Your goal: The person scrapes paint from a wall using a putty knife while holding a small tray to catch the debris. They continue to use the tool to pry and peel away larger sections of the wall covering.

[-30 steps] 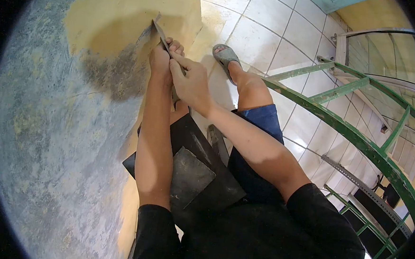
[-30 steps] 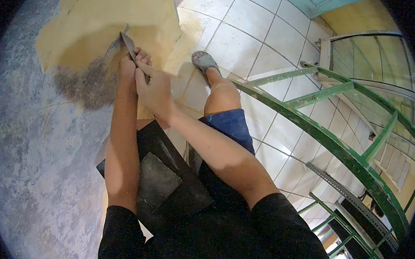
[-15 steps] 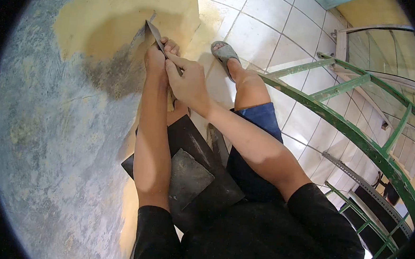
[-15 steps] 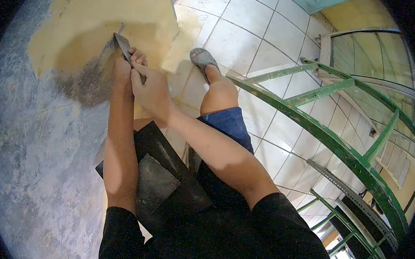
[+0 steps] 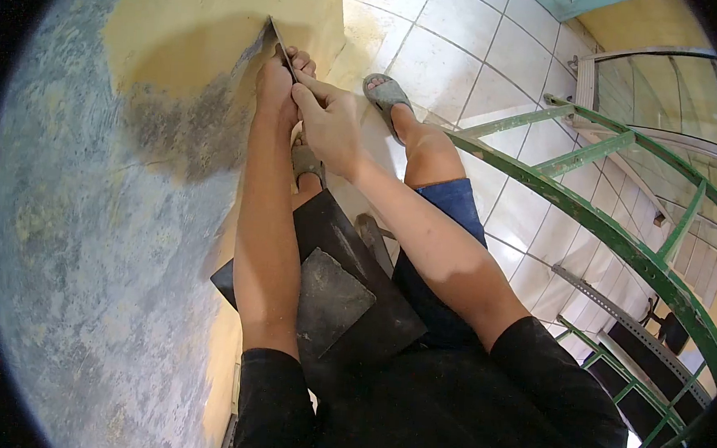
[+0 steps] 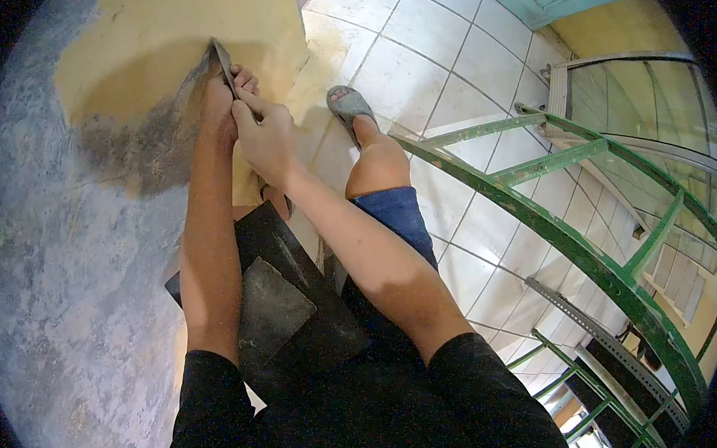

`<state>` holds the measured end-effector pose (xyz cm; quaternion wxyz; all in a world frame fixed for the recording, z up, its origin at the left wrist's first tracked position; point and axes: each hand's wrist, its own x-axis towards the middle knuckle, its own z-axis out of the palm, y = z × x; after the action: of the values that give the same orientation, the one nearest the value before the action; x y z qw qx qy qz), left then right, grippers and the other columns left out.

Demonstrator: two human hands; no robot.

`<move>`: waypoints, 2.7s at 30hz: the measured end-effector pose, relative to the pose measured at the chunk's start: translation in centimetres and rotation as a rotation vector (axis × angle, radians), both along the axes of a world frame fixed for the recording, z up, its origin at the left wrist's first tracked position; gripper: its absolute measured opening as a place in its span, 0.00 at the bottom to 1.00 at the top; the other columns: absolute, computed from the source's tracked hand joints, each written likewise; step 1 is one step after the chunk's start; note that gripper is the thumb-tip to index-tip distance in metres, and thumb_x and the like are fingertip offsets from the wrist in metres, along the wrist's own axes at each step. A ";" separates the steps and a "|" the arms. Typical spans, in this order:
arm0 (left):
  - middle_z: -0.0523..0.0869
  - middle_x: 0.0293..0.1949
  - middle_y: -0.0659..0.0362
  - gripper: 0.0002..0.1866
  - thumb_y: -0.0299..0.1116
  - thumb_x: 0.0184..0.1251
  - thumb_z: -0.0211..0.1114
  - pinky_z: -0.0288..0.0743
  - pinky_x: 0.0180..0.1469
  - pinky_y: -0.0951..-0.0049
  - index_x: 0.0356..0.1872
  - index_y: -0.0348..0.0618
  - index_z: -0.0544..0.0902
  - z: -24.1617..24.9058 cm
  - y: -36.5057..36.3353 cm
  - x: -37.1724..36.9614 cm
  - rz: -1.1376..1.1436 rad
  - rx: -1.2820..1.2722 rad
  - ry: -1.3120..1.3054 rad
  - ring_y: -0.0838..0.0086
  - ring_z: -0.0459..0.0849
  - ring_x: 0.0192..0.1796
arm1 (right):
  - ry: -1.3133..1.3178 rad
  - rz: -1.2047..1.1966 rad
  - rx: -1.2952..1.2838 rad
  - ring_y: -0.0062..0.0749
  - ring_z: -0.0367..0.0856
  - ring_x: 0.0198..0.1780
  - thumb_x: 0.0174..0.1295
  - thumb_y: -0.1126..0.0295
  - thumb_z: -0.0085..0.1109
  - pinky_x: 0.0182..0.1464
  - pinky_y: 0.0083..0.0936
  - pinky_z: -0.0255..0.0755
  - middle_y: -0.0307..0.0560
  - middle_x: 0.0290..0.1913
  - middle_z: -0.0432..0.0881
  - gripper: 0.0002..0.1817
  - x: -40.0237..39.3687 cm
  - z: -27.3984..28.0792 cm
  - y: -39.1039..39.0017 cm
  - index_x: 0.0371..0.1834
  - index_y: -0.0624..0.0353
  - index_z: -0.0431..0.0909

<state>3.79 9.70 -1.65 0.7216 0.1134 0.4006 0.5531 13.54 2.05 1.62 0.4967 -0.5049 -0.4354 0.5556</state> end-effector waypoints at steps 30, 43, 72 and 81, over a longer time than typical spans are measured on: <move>0.69 0.23 0.64 0.05 0.30 0.76 0.44 0.65 0.28 0.74 0.37 0.48 0.67 -1.3 0.0 0.9 0.043 -0.041 -0.034 0.74 0.69 0.27 | -0.193 -0.052 0.043 0.20 0.76 0.27 0.69 0.67 0.54 0.32 0.24 0.71 0.46 0.25 0.82 0.19 0.9 0.0 0.1 0.57 0.69 0.81; 0.70 0.24 0.63 0.06 0.32 0.75 0.46 0.66 0.30 0.75 0.36 0.49 0.68 -0.5 -2.0 0.2 0.077 -0.069 0.010 0.73 0.70 0.28 | -0.175 -0.033 0.090 0.20 0.76 0.30 0.70 0.68 0.54 0.34 0.26 0.71 0.51 0.25 0.82 0.18 0.2 0.0 -1.1 0.55 0.70 0.81; 0.72 0.24 0.61 0.05 0.30 0.74 0.47 0.68 0.29 0.73 0.35 0.46 0.69 -1.0 -2.1 -0.3 0.088 -0.081 -0.071 0.72 0.72 0.28 | -0.246 -0.009 0.094 0.19 0.73 0.27 0.70 0.67 0.54 0.30 0.25 0.68 0.48 0.22 0.79 0.19 0.5 0.4 -1.3 0.57 0.68 0.81; 0.83 0.32 0.54 0.15 0.39 0.79 0.45 0.76 0.34 0.71 0.44 0.40 0.76 -0.3 -2.7 -1.2 0.079 -0.246 0.231 0.69 0.79 0.30 | -0.230 -0.046 0.075 0.18 0.73 0.28 0.71 0.66 0.52 0.31 0.25 0.68 0.48 0.23 0.78 0.18 -0.6 1.0 -3.1 0.55 0.67 0.83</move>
<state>2.62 7.02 -1.99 0.6570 0.0711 0.5496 0.5111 12.90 -1.09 2.66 0.4748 -0.5562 -0.4983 0.4658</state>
